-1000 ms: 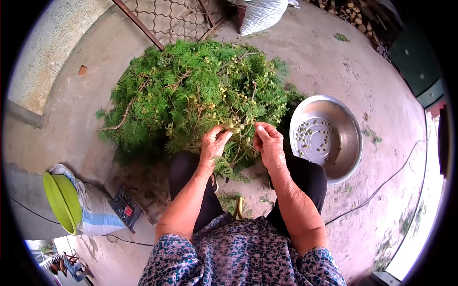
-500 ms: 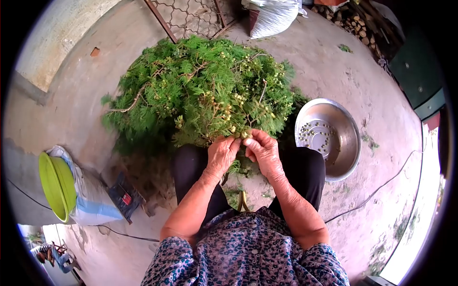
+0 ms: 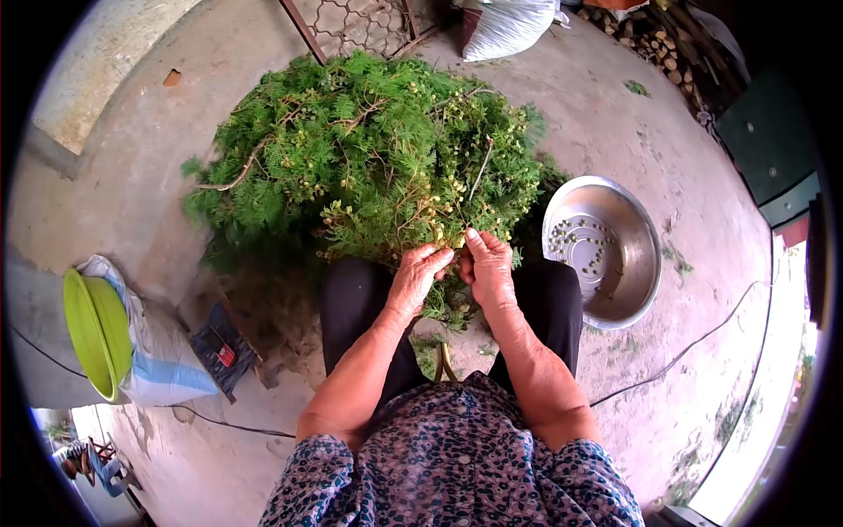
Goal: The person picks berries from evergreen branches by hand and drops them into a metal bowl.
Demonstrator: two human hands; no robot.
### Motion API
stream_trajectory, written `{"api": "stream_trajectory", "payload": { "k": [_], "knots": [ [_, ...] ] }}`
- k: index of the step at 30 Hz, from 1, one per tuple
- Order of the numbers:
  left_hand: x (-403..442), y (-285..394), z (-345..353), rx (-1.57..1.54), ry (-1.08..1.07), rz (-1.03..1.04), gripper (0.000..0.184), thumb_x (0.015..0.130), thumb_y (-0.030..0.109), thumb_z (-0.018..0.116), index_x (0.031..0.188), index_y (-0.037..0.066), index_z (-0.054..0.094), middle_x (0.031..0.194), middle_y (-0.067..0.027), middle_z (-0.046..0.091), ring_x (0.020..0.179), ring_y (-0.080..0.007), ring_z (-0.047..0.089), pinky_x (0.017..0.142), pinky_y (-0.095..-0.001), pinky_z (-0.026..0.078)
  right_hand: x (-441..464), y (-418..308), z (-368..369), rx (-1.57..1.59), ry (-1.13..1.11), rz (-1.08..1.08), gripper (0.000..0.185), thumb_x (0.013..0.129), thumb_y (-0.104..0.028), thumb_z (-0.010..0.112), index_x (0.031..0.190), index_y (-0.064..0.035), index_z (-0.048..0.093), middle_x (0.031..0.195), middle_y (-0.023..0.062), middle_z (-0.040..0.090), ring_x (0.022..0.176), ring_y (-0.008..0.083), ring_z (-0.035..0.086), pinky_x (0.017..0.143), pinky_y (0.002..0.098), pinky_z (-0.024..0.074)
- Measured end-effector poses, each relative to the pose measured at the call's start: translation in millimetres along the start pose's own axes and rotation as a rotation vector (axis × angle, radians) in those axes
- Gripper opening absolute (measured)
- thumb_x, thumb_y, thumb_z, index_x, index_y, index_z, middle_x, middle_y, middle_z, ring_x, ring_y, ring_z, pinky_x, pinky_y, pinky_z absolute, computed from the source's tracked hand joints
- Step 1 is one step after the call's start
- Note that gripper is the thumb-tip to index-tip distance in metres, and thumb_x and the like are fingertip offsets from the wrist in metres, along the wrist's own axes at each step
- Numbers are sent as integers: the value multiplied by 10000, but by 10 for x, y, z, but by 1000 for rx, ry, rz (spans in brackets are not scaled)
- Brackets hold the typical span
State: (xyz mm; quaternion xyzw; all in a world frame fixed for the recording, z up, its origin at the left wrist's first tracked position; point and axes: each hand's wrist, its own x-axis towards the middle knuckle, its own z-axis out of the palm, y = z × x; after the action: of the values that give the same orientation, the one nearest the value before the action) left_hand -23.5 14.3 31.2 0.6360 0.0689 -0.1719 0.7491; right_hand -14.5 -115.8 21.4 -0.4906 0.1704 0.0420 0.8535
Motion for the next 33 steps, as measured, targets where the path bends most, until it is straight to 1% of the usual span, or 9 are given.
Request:
{"api": "stream_trajectory", "payload": {
  "k": [1,3,8,11,14,25,29,31,33],
  "knots": [
    [-9,-11,8,0,-3,-3,217,846,208,587,956,25,632,779,20,580,716,-65,495,595,-214,370,56,15,-42,0,4,0,202,879,-180,567,754,-20,574,595,17,510,356,80,373,304,227,272],
    [-50,0,12,-177,0,36,209,851,203,583,943,20,625,794,8,593,732,-70,523,589,-211,384,170,-35,-166,52,284,-19,221,890,-192,546,747,-24,562,575,14,492,353,75,361,302,228,255],
    [-36,45,-35,34,59,32,216,864,211,567,944,16,614,827,-5,610,720,-73,529,606,-215,399,79,-275,-107,52,-20,-147,129,887,-128,538,804,-30,554,606,13,504,399,79,398,336,212,290],
    [-15,20,-32,50,51,48,212,866,219,565,942,27,615,791,7,594,695,-69,506,598,-210,397,-40,-325,-93,90,-17,12,81,860,-94,576,880,-17,570,619,1,508,425,71,411,363,194,296],
    [-17,-23,3,158,13,69,228,870,248,563,944,40,620,714,26,545,637,-62,463,563,-208,382,-66,-246,-147,-156,-204,8,301,812,-137,652,1065,2,569,630,-31,481,471,48,393,387,184,281],
    [36,-101,29,372,45,220,253,879,270,555,868,26,621,598,46,440,539,-58,385,496,-217,336,-111,-191,-33,-544,-132,-188,213,801,-171,669,914,0,610,602,-3,529,481,51,429,439,218,376],
    [14,-30,42,103,21,70,229,865,237,575,849,16,633,605,44,463,529,-52,383,473,-209,311,-71,-156,-52,-549,-42,-198,159,835,-151,625,860,4,602,575,-11,507,450,50,412,410,228,352],
    [-19,25,22,-52,26,-16,233,851,230,592,842,1,636,635,27,512,533,-47,384,472,-196,307,49,-168,-145,-353,160,-185,141,851,-149,604,801,-18,582,561,-21,487,434,48,396,387,226,333],
    [-14,35,-31,-110,4,-26,237,838,228,606,841,-7,639,685,-5,566,550,-44,396,475,-182,305,164,-280,-287,-91,91,-161,152,880,-163,562,766,-63,548,614,-6,519,434,51,424,374,194,316]
  ]
}}
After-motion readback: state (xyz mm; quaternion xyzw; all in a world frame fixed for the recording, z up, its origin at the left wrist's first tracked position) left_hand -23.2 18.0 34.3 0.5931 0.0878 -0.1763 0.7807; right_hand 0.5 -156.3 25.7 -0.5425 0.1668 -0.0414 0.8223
